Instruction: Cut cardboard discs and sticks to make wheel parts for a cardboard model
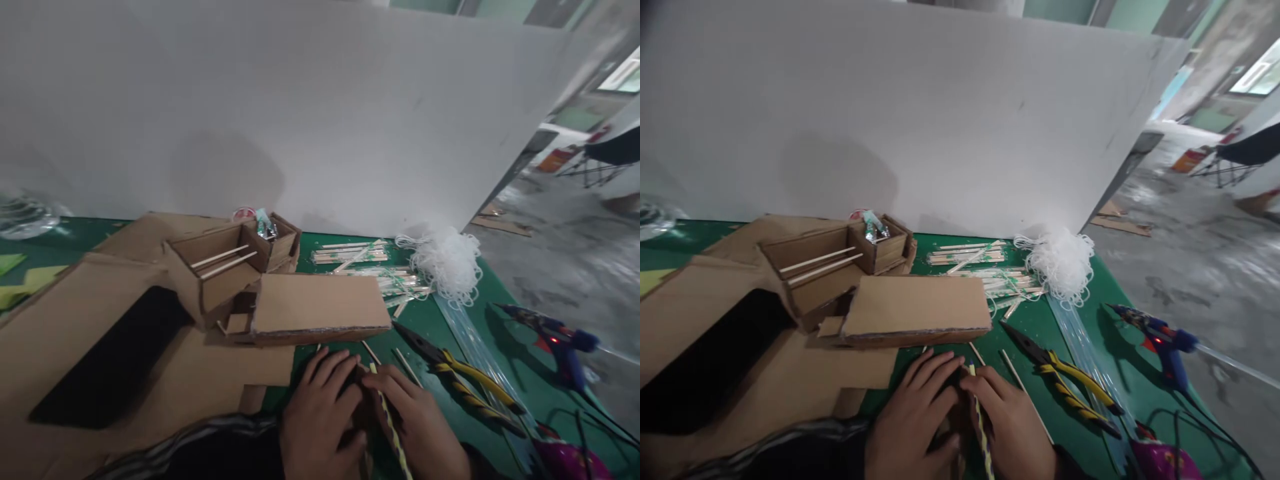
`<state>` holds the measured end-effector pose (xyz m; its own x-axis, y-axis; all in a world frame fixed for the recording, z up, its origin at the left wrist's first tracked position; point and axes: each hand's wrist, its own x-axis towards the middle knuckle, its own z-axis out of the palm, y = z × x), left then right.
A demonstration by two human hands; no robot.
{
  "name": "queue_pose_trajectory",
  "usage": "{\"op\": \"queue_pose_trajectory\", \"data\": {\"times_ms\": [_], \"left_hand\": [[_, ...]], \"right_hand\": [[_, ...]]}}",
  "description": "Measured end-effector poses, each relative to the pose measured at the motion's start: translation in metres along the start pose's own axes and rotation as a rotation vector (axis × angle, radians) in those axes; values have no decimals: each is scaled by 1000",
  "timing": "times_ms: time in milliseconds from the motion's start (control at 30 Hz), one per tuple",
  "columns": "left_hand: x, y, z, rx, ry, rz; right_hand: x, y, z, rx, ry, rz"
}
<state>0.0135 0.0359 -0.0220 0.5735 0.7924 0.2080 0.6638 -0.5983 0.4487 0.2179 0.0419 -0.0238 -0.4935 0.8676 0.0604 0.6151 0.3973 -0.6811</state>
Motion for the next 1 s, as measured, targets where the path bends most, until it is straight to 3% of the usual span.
{"op": "queue_pose_trajectory", "data": {"times_ms": [67,300,500,667,867,1000], "left_hand": [[-3,7,2,15,77,-6],[-23,17,0,-40,144,-79],[-26,6,-7,-53,25,-76],[-23,6,-7,-41,-1,-51],[-25,7,-9,-76,-13,-39],[-25,10,-7,-95,8,-67]], "right_hand": [[0,0,1,-9,-33,-4],[-2,-1,4,-74,-32,14],[-2,10,8,-157,30,-12],[-2,15,9,-153,10,-2],[-1,-1,5,-117,64,36],[3,-12,-2,-22,170,13]]}}
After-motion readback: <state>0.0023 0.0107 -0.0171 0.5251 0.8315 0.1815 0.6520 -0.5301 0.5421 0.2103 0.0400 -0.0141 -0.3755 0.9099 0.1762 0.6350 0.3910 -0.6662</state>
